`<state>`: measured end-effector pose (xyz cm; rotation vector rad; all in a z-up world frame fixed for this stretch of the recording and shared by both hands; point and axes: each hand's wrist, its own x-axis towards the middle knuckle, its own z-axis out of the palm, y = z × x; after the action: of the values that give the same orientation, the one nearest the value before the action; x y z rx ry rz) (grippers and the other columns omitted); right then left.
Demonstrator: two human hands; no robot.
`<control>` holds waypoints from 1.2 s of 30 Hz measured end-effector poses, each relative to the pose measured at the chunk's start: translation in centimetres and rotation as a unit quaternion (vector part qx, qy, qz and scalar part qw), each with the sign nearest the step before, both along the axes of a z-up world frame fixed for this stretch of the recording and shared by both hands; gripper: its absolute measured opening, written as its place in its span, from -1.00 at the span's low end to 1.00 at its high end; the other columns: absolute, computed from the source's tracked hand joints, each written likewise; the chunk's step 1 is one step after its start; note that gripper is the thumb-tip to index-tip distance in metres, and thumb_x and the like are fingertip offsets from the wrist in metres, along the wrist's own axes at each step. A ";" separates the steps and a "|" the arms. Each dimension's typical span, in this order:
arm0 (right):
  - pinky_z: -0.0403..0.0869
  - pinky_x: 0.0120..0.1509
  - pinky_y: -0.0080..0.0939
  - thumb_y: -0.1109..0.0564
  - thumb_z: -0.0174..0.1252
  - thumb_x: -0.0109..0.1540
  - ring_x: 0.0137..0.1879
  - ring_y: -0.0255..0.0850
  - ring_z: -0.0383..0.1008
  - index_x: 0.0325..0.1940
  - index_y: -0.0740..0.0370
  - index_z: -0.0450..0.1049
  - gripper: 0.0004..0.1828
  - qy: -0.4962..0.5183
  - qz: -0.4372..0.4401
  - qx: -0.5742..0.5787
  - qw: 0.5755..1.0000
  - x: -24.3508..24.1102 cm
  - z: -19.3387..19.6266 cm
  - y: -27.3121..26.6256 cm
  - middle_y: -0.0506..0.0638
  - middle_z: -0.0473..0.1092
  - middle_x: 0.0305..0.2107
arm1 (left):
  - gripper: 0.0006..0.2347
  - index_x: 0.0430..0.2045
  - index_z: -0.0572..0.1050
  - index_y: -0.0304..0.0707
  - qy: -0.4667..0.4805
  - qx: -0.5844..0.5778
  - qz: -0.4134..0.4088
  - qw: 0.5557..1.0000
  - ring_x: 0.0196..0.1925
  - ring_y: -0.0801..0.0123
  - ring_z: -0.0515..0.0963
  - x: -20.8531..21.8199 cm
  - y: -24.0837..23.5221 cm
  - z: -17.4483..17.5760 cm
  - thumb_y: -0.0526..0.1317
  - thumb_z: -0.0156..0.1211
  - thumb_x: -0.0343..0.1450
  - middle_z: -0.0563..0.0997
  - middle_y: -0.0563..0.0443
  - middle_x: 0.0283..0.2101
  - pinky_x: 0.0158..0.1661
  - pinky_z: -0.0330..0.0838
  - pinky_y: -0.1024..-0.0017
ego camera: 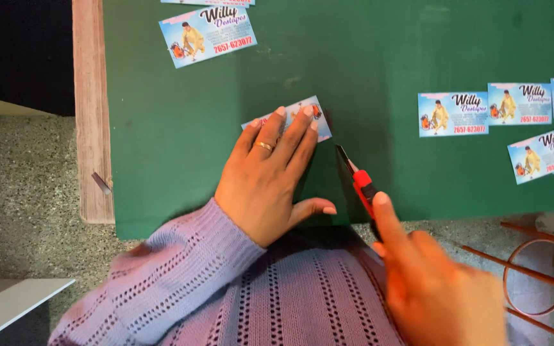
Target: Cutting business cards from printed sheets using a utility knife and a metal ruler on a cutting mat
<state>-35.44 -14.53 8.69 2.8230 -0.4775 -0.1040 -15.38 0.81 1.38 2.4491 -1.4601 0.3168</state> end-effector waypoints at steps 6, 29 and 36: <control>0.38 -0.06 0.21 0.06 0.02 0.44 -0.30 0.23 0.33 0.67 0.17 0.23 -0.33 -0.128 -0.055 0.136 0.981 -1.7 -0.4 -5.2 0.18 0.34 -0.27 | -0.25 0.07 0.46 -0.30 -0.029 -0.026 0.003 0.999 0.21 0.01 0.47 1.1 -0.9 0.7 0.40 0.35 0.26 0.43 -0.12 0.25 0.21 0.40 0.00; 0.13 0.50 0.21 0.18 0.09 0.32 0.41 -0.10 0.46 0.35 0.28 0.34 -0.51 -0.239 0.207 0.265 0.911 2.9 -6.1 -1.8 -0.01 0.42 0.28 | -0.67 0.08 0.55 0.26 0.161 -0.033 -0.173 0.971 0.17 -0.09 0.34 -1.7 0.1 0.6 -0.10 0.32 0.41 0.24 -0.15 0.42 0.06 0.21 -0.18; 0.45 0.33 0.11 0.17 0.13 0.40 0.22 -0.06 0.60 0.12 0.31 0.45 -0.76 -0.366 0.248 0.232 0.866 2.5 -8.7 -1.1 0.04 0.56 0.05 | -0.73 0.04 0.56 0.22 0.060 -0.032 -0.218 0.974 0.05 0.08 0.44 -1.9 1.0 0.8 -0.07 0.28 0.44 0.41 -0.03 0.31 -0.07 0.27 0.02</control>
<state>-32.91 -15.66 0.03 3.2640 0.1979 1.1289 -17.25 1.76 2.14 1.9872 -1.8409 0.1168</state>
